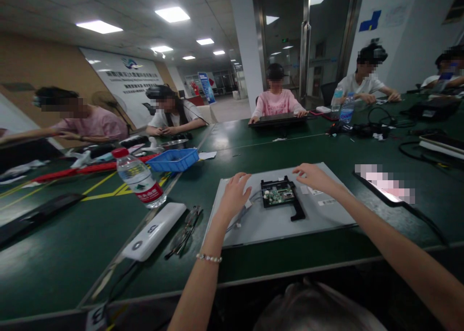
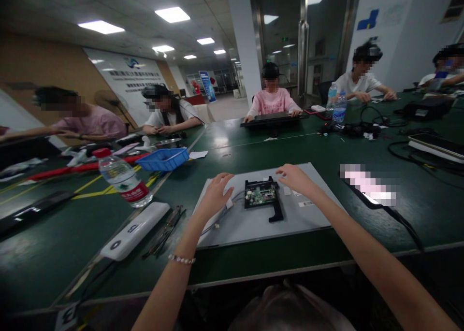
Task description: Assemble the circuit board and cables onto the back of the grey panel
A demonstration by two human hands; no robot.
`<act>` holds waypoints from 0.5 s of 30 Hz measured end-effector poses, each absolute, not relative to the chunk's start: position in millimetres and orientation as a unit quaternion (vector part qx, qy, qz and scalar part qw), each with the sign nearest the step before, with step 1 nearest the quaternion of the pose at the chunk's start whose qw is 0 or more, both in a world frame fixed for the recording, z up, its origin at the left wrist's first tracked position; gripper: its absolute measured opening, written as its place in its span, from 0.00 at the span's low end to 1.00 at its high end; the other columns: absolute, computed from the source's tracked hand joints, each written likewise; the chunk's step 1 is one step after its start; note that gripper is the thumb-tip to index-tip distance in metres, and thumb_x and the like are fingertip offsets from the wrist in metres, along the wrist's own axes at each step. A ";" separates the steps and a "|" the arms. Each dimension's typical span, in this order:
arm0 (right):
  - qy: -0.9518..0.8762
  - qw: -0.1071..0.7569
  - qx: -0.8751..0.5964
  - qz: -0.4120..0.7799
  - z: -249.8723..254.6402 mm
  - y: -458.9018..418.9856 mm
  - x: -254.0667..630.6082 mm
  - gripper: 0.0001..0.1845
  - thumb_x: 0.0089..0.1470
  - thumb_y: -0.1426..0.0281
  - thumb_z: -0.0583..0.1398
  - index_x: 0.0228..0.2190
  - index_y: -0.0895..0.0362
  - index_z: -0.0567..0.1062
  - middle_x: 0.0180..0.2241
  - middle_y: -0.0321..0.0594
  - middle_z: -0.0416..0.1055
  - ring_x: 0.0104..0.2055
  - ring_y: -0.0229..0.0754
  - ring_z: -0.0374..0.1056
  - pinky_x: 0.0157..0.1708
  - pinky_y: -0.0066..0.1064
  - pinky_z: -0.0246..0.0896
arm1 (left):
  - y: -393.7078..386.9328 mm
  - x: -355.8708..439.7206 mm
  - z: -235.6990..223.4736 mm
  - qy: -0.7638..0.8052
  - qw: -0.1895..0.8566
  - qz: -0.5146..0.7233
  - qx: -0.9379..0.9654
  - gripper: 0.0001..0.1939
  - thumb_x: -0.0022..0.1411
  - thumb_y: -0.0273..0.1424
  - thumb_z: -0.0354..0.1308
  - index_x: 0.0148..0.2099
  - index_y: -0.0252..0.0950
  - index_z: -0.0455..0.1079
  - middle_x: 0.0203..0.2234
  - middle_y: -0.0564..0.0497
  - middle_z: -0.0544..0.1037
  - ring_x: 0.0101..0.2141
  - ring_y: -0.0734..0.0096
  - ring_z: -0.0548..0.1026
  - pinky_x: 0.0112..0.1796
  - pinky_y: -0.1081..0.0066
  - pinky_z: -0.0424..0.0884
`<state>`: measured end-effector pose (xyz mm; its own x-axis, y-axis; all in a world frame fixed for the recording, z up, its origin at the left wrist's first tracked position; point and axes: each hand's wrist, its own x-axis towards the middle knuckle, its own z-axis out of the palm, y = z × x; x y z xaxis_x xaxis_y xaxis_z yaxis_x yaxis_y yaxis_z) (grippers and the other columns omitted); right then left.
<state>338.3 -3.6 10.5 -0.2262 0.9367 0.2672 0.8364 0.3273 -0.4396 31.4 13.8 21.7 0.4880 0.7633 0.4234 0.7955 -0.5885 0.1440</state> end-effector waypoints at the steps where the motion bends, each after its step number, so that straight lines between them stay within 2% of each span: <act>1: -0.794 0.243 -0.550 0.088 12.9 -1.6 332.0 0.16 0.55 0.68 0.57 0.45 0.59 0.74 0.44 0.46 0.72 0.44 0.42 0.69 0.45 0.30 0.60 | 13.2 32.9 20.8 -0.448 0.030 -0.222 -0.866 0.21 0.62 0.28 0.51 0.57 0.38 0.61 0.52 0.44 0.65 0.52 0.58 0.64 0.53 0.58 0.61; 4: -0.835 0.210 -0.506 0.047 15.7 6.9 311.3 0.16 0.56 0.68 0.57 0.45 0.59 0.74 0.45 0.47 0.72 0.47 0.44 0.67 0.48 0.32 0.58 | 11.8 35.7 17.6 -0.438 0.022 -0.205 -0.875 0.20 0.62 0.29 0.51 0.58 0.38 0.61 0.53 0.44 0.65 0.53 0.58 0.64 0.53 0.57 0.61; 10: -0.826 0.112 -0.552 0.011 8.2 24.3 289.2 0.13 0.56 0.75 0.55 0.39 0.59 0.78 0.41 0.48 0.74 0.47 0.45 0.68 0.45 0.29 0.59 | 7.2 41.1 18.5 -0.425 -0.006 -0.201 -0.882 0.19 0.64 0.32 0.51 0.57 0.38 0.63 0.53 0.44 0.67 0.54 0.59 0.64 0.55 0.57 0.59; 15: -0.817 0.118 -0.564 0.003 10.2 27.9 286.9 0.14 0.58 0.72 0.53 0.38 0.57 0.79 0.40 0.46 0.75 0.45 0.45 0.69 0.43 0.29 0.60 | -1.9 53.2 19.9 -0.344 -0.079 -0.205 -0.913 0.20 0.65 0.36 0.49 0.57 0.37 0.62 0.54 0.45 0.67 0.55 0.63 0.63 0.57 0.62 0.58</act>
